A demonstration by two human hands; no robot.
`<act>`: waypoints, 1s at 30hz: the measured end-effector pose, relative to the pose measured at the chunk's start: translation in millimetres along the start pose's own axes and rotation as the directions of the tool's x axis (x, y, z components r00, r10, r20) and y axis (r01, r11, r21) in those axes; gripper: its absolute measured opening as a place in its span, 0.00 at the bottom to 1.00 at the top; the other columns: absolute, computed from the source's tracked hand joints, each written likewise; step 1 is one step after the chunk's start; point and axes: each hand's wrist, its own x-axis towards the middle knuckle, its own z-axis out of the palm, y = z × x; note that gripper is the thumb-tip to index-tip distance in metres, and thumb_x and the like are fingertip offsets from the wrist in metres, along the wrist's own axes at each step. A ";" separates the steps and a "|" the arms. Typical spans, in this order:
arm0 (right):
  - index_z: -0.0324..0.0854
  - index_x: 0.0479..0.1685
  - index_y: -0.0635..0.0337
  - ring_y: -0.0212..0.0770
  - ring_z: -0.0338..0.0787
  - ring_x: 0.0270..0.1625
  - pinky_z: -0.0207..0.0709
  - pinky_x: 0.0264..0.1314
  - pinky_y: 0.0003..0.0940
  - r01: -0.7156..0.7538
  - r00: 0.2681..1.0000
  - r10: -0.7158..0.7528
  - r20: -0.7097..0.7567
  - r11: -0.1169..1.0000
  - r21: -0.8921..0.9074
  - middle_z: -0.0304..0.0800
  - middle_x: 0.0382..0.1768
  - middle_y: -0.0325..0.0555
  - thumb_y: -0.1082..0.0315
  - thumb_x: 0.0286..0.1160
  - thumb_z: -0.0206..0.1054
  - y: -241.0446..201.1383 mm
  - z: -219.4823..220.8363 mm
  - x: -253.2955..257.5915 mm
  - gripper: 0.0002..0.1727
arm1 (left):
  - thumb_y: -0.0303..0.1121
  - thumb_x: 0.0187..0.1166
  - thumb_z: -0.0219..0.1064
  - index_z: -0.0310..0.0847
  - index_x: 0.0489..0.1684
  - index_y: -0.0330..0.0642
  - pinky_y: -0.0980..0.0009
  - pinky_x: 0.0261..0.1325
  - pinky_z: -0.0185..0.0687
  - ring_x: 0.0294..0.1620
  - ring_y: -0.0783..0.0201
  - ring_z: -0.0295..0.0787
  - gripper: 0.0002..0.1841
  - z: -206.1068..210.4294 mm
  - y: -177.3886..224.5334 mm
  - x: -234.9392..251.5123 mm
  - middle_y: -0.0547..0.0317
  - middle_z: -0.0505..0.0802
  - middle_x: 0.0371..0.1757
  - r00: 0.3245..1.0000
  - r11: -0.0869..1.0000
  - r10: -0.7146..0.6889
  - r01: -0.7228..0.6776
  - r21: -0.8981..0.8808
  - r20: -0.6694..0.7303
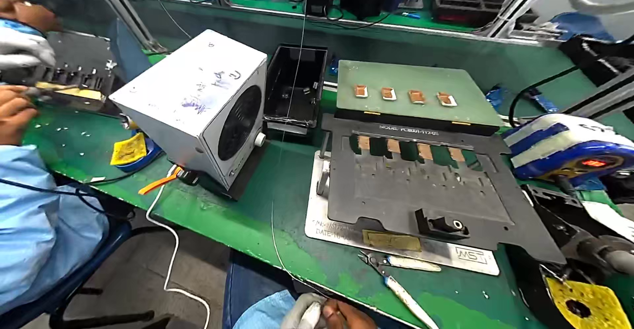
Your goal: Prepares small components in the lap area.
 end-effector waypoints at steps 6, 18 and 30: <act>0.83 0.60 0.75 0.44 0.96 0.52 0.89 0.63 0.42 -0.119 0.988 0.149 -0.038 0.899 0.420 0.95 0.52 0.54 0.74 0.89 0.52 36.9 1.8 -14.7 0.16 | 0.29 0.82 0.63 0.80 0.61 0.30 0.55 0.54 0.93 0.49 0.55 0.96 0.15 -12.9 -1.5 5.6 0.46 0.95 0.53 0.985 0.978 -0.169 0.166 0.122 0.014; 0.81 0.56 0.76 0.50 0.99 0.50 0.93 0.64 0.44 -0.172 0.936 0.326 -0.134 0.755 0.632 0.98 0.46 0.56 0.82 0.80 0.62 29.5 4.6 -15.3 0.10 | 0.35 0.75 0.73 0.84 0.58 0.37 0.59 0.58 0.92 0.48 0.62 0.96 0.17 -3.8 0.7 8.3 0.55 0.97 0.48 0.971 0.915 -0.232 0.236 0.328 -0.050; 0.82 0.49 0.69 0.37 0.96 0.46 0.91 0.59 0.36 -0.088 0.762 0.616 -0.197 0.401 0.912 0.97 0.41 0.45 0.94 0.59 0.69 21.3 8.9 -4.6 0.19 | 0.42 0.71 0.78 0.85 0.55 0.35 0.62 0.59 0.92 0.49 0.65 0.97 0.22 11.8 0.9 14.6 0.57 0.98 0.46 0.964 0.886 -0.265 0.248 0.393 -0.011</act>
